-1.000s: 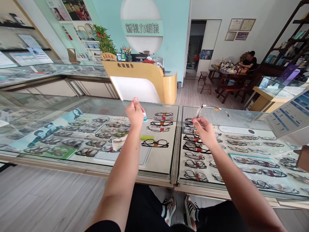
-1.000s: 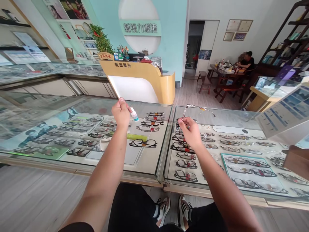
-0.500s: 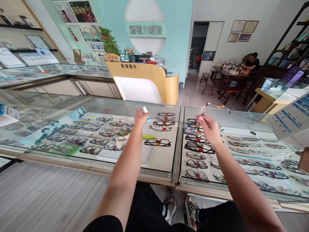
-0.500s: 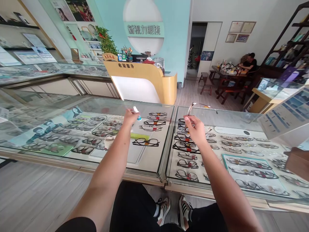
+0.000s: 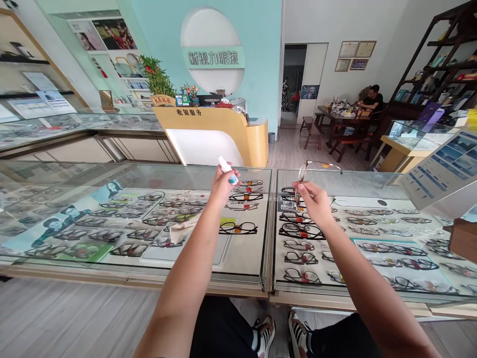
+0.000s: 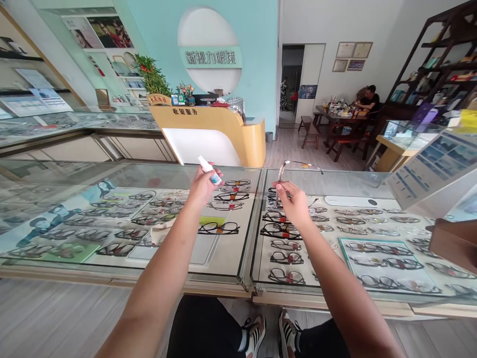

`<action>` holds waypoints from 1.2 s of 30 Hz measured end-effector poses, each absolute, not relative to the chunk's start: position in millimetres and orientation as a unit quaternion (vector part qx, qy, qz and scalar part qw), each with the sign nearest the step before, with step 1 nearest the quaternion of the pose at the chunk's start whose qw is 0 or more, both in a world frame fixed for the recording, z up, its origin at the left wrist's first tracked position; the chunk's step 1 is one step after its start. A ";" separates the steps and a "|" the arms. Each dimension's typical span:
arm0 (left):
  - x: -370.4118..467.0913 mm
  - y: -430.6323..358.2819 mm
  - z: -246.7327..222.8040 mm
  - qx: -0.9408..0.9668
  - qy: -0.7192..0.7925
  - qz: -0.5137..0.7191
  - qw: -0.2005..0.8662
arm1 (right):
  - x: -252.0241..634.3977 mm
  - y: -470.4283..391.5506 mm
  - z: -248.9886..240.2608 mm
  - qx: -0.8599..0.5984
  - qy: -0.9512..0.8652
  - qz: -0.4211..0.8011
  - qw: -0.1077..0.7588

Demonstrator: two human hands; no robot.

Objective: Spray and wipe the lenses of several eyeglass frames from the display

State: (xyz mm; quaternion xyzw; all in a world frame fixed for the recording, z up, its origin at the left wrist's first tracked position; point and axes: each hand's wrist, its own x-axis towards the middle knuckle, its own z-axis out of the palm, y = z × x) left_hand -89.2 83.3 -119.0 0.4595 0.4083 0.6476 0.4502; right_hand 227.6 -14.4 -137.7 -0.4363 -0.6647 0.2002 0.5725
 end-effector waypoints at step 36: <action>-0.3 19.1 -139.7 0.640 0.348 0.510 0.458 | 192.0 -29.3 -151.2 -0.300 -0.666 0.448 0.515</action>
